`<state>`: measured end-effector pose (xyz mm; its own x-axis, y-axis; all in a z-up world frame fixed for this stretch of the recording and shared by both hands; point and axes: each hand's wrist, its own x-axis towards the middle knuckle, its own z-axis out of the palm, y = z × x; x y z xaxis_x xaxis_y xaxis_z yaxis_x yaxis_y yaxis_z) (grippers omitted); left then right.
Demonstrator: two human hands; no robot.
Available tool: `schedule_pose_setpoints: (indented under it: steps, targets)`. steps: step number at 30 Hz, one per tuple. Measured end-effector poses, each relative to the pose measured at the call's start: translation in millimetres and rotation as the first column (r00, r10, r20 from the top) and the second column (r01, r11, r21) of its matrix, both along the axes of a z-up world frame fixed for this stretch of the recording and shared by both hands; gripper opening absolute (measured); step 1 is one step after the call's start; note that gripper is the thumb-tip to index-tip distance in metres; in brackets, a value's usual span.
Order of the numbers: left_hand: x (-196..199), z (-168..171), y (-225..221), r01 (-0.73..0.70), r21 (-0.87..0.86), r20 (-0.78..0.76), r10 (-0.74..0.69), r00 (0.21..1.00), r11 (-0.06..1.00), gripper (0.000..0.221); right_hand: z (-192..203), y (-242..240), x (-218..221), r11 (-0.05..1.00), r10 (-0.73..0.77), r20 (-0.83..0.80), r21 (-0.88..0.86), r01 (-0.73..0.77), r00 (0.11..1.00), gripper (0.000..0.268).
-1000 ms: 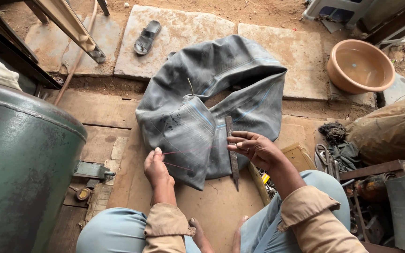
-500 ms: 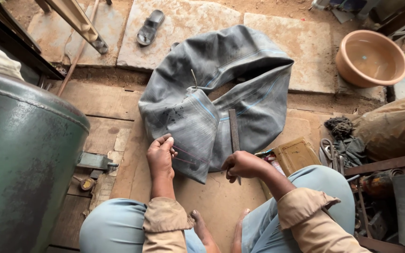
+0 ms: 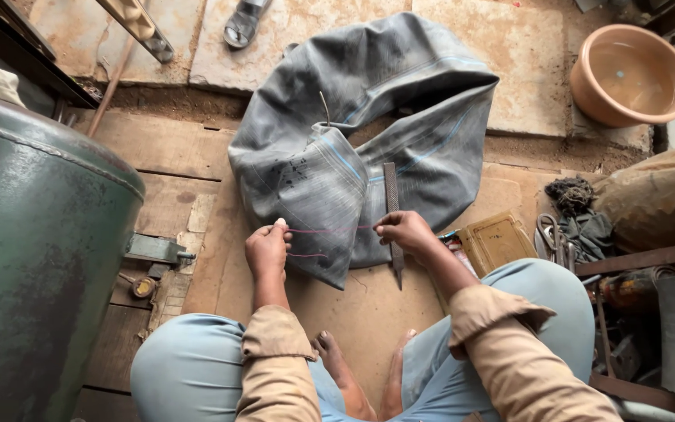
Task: Repairing a puncture in a large inner tube by roughening the area with a file, applying adhesive, and adding a patch.
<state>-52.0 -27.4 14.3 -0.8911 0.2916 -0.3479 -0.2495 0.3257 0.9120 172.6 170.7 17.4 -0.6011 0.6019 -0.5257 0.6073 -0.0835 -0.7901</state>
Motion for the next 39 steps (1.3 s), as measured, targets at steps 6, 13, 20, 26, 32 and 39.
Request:
schedule_pose_setpoints:
  steps: [6, 13, 20, 26, 32, 39]
  targets:
    - [-4.0, 56.7, 19.8, 0.333, 0.041, 0.154, -0.336, 0.929, 0.942, 0.030, -63.0, -11.3, -7.6, 0.856, -0.360, -0.176, -0.453, 0.249, 0.916, 0.016]
    - [-12.2, 87.0, 22.2, 0.526, -0.561, -0.126, -0.694, 0.709, 0.639, 0.036, -97.1, -57.8, -24.6, 0.727, -0.473, -0.165, -0.628, 0.278, 0.866, 0.012]
    - [-41.7, 63.4, 12.6, 0.589, -0.798, 0.341, -0.707, 0.619, 0.131, 0.043, -112.5, -65.4, -32.4, 0.821, -0.399, -0.161, -0.502, 0.273, 0.903, 0.015]
    - [-49.0, 59.6, 18.0, 0.664, -0.696, 0.323, -0.707, 0.629, 0.273, 0.039, -114.6, -68.5, -36.2, 0.876, -0.318, -0.154, -0.425, 0.228, 0.935, 0.019]
    - [-43.5, 34.9, 25.8, 0.694, -0.539, 0.200, -0.728, 0.656, 0.477, 0.045, -103.9, -74.1, -39.3, 0.886, -0.329, -0.173, -0.395, 0.241, 0.928, 0.020]
    - [-37.4, 36.6, 26.3, 0.691, -0.375, 0.179, -0.683, 0.708, 0.618, 0.043, -108.9, -77.9, -42.9, 0.903, -0.337, -0.219, -0.352, 0.249, 0.916, 0.018]
